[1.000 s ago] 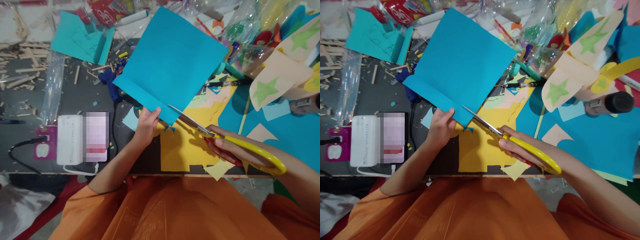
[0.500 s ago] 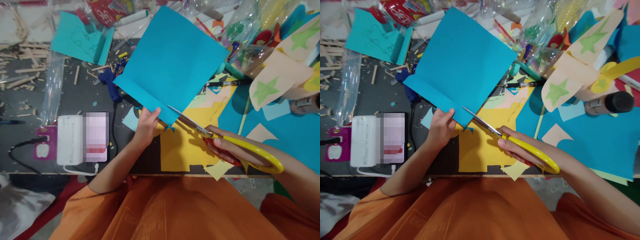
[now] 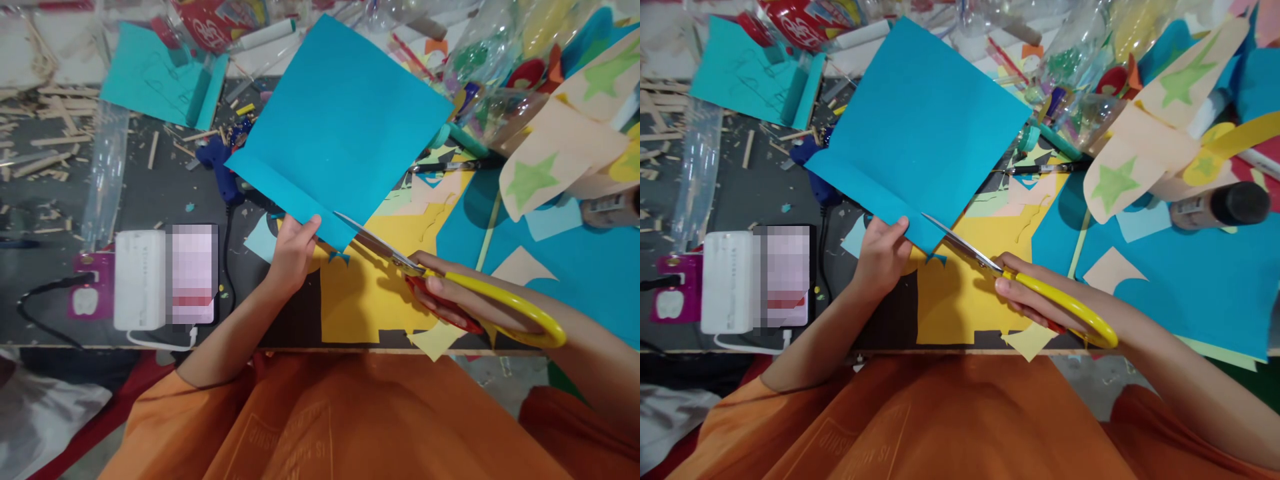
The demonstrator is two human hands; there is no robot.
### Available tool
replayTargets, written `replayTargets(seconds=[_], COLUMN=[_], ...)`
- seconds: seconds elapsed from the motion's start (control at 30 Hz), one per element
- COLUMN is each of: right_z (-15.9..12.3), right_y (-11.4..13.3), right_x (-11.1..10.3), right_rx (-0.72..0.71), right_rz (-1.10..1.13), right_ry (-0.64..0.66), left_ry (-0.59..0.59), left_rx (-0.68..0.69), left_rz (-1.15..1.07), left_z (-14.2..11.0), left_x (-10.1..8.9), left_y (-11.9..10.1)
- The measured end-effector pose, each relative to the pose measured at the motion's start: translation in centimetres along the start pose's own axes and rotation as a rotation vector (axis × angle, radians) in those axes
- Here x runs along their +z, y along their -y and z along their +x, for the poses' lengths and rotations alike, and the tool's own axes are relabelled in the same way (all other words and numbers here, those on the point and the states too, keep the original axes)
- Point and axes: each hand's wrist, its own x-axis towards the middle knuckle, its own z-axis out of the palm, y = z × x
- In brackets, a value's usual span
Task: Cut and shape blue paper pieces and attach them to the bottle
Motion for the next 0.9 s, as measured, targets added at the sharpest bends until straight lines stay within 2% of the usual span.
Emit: replayTargets(seconds=[0.13,0.5,0.77,0.9], right_z=[0.2,0.2,0.4,0.4], right_y=[0.1,-0.1,0.2,-0.1], right_x=[0.0,-0.1,0.2,0.3], right_rx=[0.015,0.007,0.0,-0.052], right_rz=[-0.006,-0.007,-0.052,-0.04], right_ry=[0.023,0.035,-0.006,-0.016], left_ry=[0.022,-0.046,-0.03,-0.019], left_rx=[0.055,0.164,0.159,0.141], left_rz=[-0.041,-0.036,-0.077,-0.106], left_z=[0.1,0.7,0.6,0.6], left_x=[-0.1,-0.4,-0.2,-0.1], left_y=[0.6,2.2,2.0,1.9])
